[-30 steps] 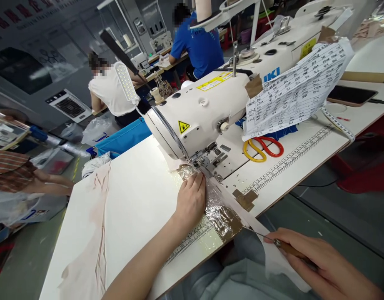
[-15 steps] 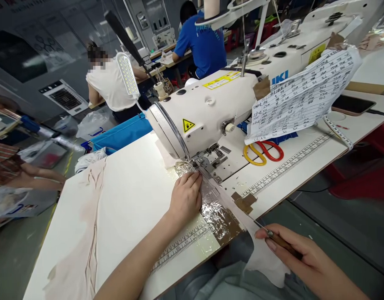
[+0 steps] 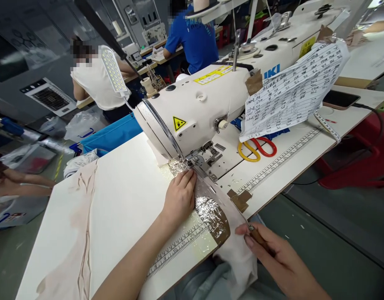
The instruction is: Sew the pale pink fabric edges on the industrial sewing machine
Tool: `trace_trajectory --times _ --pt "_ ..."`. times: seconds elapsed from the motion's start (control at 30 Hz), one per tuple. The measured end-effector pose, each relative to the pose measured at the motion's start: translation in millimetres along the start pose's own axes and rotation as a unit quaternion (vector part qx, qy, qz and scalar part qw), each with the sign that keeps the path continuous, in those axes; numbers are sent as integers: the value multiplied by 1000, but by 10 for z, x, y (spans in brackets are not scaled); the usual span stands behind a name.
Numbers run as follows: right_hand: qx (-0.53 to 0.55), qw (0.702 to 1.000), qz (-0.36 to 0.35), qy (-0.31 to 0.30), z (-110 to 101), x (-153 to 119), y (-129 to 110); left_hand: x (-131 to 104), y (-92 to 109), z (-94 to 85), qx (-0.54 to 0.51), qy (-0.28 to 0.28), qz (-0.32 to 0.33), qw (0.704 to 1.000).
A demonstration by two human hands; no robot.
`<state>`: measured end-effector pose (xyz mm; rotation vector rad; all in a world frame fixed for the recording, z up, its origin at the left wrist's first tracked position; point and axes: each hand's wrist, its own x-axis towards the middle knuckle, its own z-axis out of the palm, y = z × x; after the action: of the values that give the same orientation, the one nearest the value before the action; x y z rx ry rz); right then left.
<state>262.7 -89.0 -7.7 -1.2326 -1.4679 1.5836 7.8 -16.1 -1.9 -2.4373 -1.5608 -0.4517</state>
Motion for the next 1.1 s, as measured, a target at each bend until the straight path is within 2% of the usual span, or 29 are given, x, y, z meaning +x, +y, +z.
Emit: trace_trajectory --times 0.17,0.3,0.57,0.87,1.1 --pt "-123 987 -102 16 -77 176 -159 66 82 -19 31 -2 -22 999" --pt "-173 973 -153 14 -64 326 -280 124 49 -38 15 0 -36 999" --pt "-204 964 -170 8 -23 462 -339 131 -53 -30 -83 46 -6 995" --pt "-226 958 -179 1 28 630 -384 100 -64 -2 -32 37 -30 998" --pt "-256 948 -189 -5 69 753 -377 99 -102 -14 -77 55 -13 995"
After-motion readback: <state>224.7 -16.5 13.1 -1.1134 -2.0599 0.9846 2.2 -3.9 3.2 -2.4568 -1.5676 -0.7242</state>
